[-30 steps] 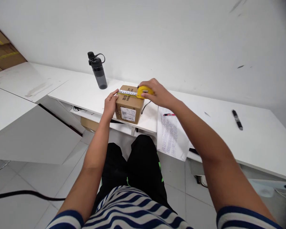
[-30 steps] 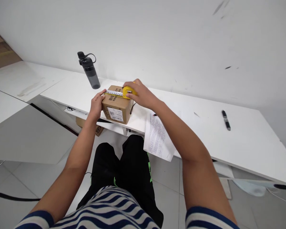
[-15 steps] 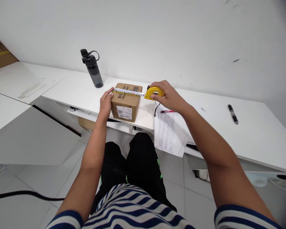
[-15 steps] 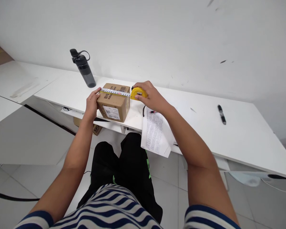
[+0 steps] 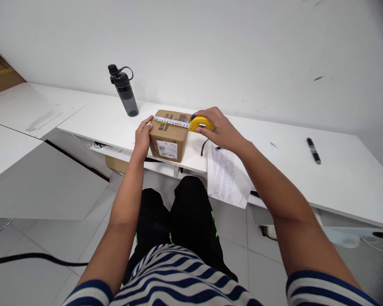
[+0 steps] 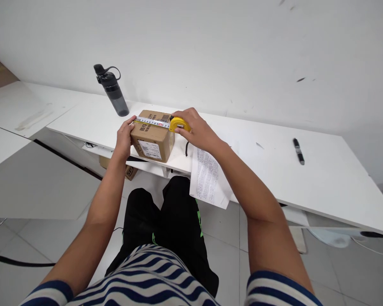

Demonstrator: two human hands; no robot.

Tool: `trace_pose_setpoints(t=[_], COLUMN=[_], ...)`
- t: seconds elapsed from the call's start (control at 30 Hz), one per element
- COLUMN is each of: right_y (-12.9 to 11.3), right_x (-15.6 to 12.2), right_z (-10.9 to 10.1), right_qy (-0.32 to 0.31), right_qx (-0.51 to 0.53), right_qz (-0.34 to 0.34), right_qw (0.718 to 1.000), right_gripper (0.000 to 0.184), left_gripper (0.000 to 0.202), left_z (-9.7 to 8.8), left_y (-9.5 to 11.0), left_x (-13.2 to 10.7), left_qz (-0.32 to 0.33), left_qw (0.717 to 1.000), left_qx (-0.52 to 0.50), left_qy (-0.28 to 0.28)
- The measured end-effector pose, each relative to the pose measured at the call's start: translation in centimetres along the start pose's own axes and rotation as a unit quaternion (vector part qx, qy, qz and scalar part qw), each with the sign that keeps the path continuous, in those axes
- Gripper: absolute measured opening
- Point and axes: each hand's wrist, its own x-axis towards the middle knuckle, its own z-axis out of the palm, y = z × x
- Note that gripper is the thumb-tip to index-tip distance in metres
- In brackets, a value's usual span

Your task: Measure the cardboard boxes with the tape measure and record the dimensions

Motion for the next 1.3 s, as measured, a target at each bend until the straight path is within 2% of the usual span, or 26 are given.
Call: trace_pose_setpoints(t=[0.17,1.03,1.3], right_y=[-0.5,0.1,0.6], right_x=[0.0,-0.2,-0.2], right_z=[-0.3,0.1,0.3], right_qy=[-0.015,-0.009,0.014], right_qx=[-0.007,-0.014,-0.035], right_qz=[0.004,0.002,0.002], right_qw=[1.0,1.0,0.999], right_gripper=[0.048,0.044,0.059], left_gripper=[0.042,0.04,0.04], left_z=[-0.1,-0.1,0.0], left_y=[0.0,-0.1,0.1], left_x=[0.0,0.0,-0.2], left_qz=[-0.003,0.002,0.0], left_qw=[1.0,1.0,1.0], left_qx=[0.002,0.003,0.002], left_qy=[-0.001,0.007,0.01])
